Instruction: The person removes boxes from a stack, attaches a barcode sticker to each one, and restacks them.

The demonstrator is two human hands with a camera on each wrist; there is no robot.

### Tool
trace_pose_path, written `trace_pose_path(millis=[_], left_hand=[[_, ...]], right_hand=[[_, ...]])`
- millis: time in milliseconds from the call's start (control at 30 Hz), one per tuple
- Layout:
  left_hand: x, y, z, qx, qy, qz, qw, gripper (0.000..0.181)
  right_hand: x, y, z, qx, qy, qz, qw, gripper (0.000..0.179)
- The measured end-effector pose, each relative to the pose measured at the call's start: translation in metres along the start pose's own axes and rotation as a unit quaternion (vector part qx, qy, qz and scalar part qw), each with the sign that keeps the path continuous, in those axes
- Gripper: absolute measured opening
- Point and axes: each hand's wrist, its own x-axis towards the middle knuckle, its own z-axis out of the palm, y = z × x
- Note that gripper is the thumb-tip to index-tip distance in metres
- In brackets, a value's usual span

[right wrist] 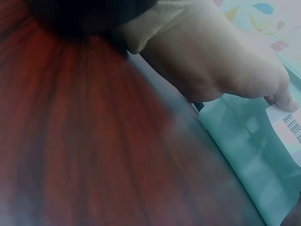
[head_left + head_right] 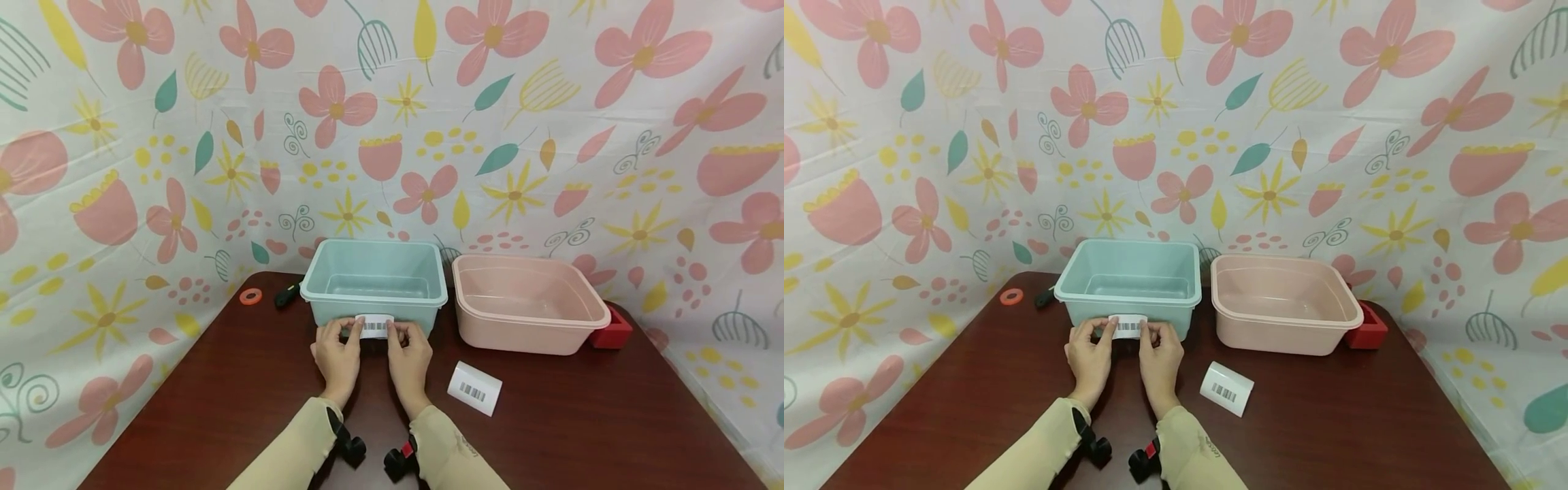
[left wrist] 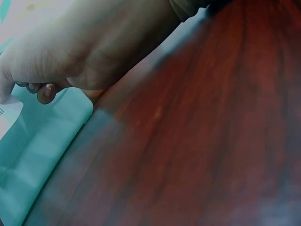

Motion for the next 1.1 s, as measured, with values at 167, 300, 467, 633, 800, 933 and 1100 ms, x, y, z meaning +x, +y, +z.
trace_pose_path(millis=[167,300,467,633,800,933,1100], left_hand=[[0.003,-0.001,0.002,0.012,-0.002,-0.006,0.9999,0.018],[0.004,-0.001,0.004,0.020,-0.003,-0.008,0.9998,0.019],[0.004,-0.002,0.005,0.021,0.003,-0.006,0.9998,0.019],[0.005,-0.005,0.008,0.025,0.011,0.000,0.9996,0.021],[0.006,-0.006,0.011,0.032,0.013,0.001,0.9994,0.020],[0.009,-0.007,0.014,0.037,0.015,0.000,0.9992,0.020],[0.011,-0.010,0.016,0.044,0.018,0.000,0.9989,0.019]], right_hand=[[0.000,-0.001,0.002,-0.009,0.002,-0.005,0.9999,0.017],[0.000,0.001,0.003,-0.011,0.006,-0.013,0.9998,0.019],[-0.001,0.003,0.006,-0.010,0.012,-0.018,0.9997,0.019],[-0.001,0.002,0.009,-0.001,0.006,-0.015,0.9999,0.020],[-0.001,0.003,0.011,-0.008,0.002,-0.003,1.0000,0.024],[0.001,0.005,0.014,-0.006,0.004,0.005,1.0000,0.024],[0.002,0.007,0.018,-0.005,0.011,0.006,0.9999,0.021]])
